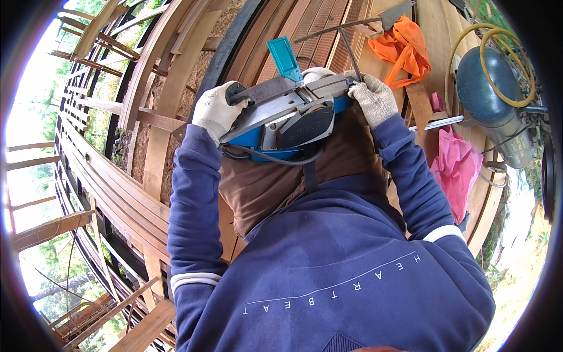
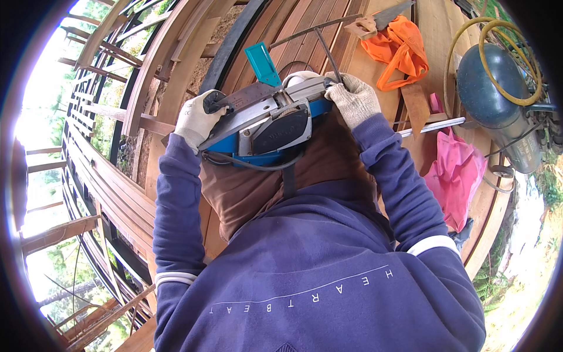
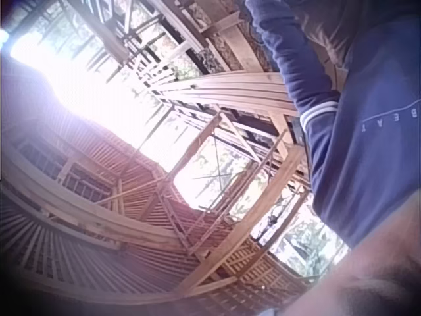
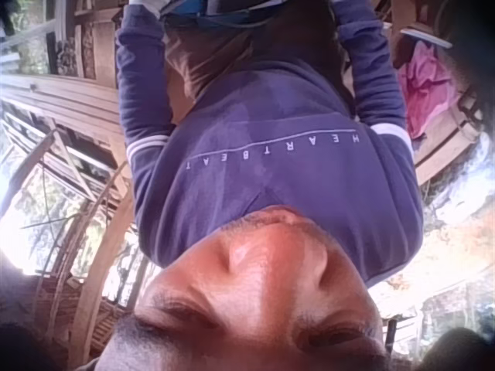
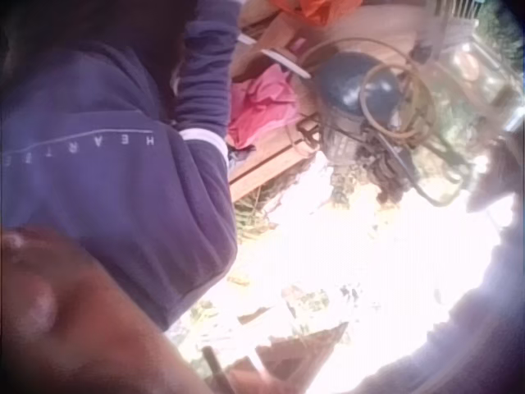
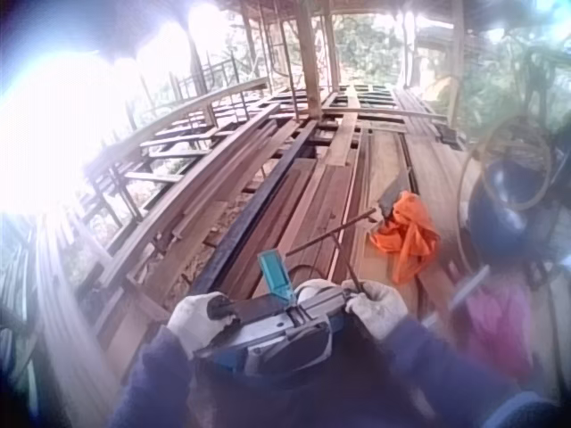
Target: The person uses a ruler to check the blades of an electric planer while it is held in their lap, then uses a screwdriver to tighten components on the base of the tool.
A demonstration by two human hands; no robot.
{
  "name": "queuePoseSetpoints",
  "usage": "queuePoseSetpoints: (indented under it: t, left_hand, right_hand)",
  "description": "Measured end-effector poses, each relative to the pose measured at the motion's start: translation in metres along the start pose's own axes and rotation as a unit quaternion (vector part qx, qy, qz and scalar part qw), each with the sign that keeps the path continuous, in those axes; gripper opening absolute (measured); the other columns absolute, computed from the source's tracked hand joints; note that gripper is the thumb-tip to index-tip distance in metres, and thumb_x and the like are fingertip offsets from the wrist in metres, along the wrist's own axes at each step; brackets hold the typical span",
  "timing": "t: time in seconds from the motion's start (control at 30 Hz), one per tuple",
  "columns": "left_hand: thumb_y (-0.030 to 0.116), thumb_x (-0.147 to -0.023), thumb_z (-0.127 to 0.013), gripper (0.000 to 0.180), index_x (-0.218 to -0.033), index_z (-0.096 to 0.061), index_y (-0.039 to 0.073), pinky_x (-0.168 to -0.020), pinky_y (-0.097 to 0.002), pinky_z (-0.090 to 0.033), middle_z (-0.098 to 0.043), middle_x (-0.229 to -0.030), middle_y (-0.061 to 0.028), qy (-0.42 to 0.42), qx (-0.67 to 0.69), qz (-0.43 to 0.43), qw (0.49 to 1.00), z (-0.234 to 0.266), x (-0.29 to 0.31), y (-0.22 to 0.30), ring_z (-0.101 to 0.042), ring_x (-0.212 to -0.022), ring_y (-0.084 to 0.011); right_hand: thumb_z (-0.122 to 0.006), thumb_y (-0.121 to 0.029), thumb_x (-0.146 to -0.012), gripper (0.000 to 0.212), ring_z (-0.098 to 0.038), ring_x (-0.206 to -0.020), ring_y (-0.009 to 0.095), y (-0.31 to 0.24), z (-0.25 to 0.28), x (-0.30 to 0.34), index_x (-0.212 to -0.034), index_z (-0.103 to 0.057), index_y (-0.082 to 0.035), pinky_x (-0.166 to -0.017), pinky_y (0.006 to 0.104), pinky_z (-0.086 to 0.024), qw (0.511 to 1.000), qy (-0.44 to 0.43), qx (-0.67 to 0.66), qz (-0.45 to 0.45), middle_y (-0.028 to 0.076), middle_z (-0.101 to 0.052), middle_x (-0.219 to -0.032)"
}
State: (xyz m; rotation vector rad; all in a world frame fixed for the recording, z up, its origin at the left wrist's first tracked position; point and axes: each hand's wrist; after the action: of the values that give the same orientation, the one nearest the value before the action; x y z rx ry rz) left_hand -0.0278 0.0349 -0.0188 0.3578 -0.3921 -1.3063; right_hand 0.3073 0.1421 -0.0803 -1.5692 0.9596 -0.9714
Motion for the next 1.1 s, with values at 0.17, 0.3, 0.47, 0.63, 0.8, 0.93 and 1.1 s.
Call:
queuePoseSetpoints:
  t: [0.17, 0.3, 0.47, 0.63, 0.8, 0.93, 1.1]
  left_hand:
    - [0.025, -0.084, -0.080, 0.036, -0.115, -0.073, 0.010, -0.088, -0.0382, -0.056, -0.077, -0.102, -0.0121, -0.007, 0.009, 0.003, 1.000, 0.000, -0.002, 0.000, -0.074, -0.097, -0.0292]
    - [0.024, -0.085, -0.080, 0.033, -0.114, -0.074, 0.010, -0.087, -0.0381, -0.056, -0.077, -0.101, -0.0120, -0.009, 0.014, 0.002, 1.000, -0.002, -0.003, -0.004, -0.073, -0.095, -0.0292]
    - [0.024, -0.085, -0.080, 0.029, -0.110, -0.074, 0.010, -0.086, -0.0379, -0.055, -0.077, -0.098, -0.0120, -0.022, 0.032, 0.007, 0.999, -0.002, -0.005, -0.005, -0.073, -0.093, -0.0296]
    - [0.022, -0.086, -0.079, 0.026, -0.108, -0.074, 0.009, -0.084, -0.0378, -0.055, -0.077, -0.097, -0.0119, -0.014, 0.026, 0.003, 1.000, -0.002, -0.005, -0.004, -0.073, -0.091, -0.0293]
    - [0.022, -0.086, -0.079, 0.025, -0.107, -0.074, 0.009, -0.084, -0.0377, -0.055, -0.076, -0.096, -0.0124, -0.024, 0.045, 0.004, 0.999, -0.002, -0.004, -0.004, -0.073, -0.090, -0.0293]
    - [0.022, -0.086, -0.078, 0.026, -0.108, -0.073, 0.009, -0.083, -0.0377, -0.055, -0.076, -0.097, -0.0124, -0.024, 0.041, 0.005, 0.999, 0.001, -0.002, 0.000, -0.073, -0.090, -0.0295]
    - [0.030, -0.087, -0.076, 0.022, -0.101, -0.073, 0.013, -0.078, -0.0429, -0.053, -0.072, -0.091, -0.0154, -0.018, 0.025, -0.027, 0.999, -0.003, -0.003, -0.008, -0.069, -0.087, -0.0350]
  right_hand:
    - [-0.064, -0.001, -0.094, 0.028, -0.067, -0.086, 0.011, 0.005, 0.002, -0.002, -0.121, -0.070, 0.002, -0.081, 0.0248, -0.055, 1.000, -0.001, -0.002, 0.009, 0.005, -0.073, -0.100]
    - [-0.064, -0.003, -0.095, 0.026, -0.067, -0.086, 0.010, 0.006, -0.002, -0.002, -0.120, -0.070, 0.001, -0.080, 0.0244, -0.055, 1.000, 0.005, -0.014, 0.006, 0.004, -0.073, -0.099]
    - [-0.064, -0.005, -0.096, 0.024, -0.067, -0.085, 0.009, 0.006, -0.003, -0.007, -0.119, -0.070, 0.001, -0.080, 0.0239, -0.055, 1.000, 0.009, 0.015, 0.009, 0.004, -0.073, -0.097]
    - [-0.064, -0.006, -0.097, 0.025, -0.068, -0.086, 0.010, 0.007, -0.001, -0.013, -0.120, -0.070, 0.002, -0.081, 0.0243, -0.055, 1.000, 0.006, 0.017, -0.002, 0.005, -0.074, -0.098]
    - [-0.063, -0.006, -0.097, 0.028, -0.068, -0.086, 0.011, 0.000, 0.000, -0.009, -0.123, -0.068, 0.003, -0.080, 0.0243, -0.055, 0.998, -0.004, 0.053, 0.029, 0.006, -0.074, -0.099]
    - [-0.060, -0.006, -0.096, 0.034, -0.061, -0.077, 0.008, -0.013, 0.006, -0.002, -0.129, -0.066, -0.001, -0.069, 0.0226, -0.050, 0.995, 0.021, 0.089, 0.045, 0.004, -0.070, -0.093]
    - [-0.046, -0.001, -0.099, 0.045, -0.040, -0.051, 0.001, -0.063, 0.023, 0.023, -0.139, -0.064, -0.012, -0.045, 0.0185, -0.036, 0.989, -0.001, 0.147, 0.016, -0.003, -0.058, -0.078]
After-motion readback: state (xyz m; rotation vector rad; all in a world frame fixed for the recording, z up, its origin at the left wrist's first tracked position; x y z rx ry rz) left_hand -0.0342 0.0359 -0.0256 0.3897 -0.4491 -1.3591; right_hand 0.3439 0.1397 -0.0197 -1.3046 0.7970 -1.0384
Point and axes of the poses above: each hand's wrist, its own x-axis away from the middle knuckle, its own z-axis out of the back of the hand, y = z × x
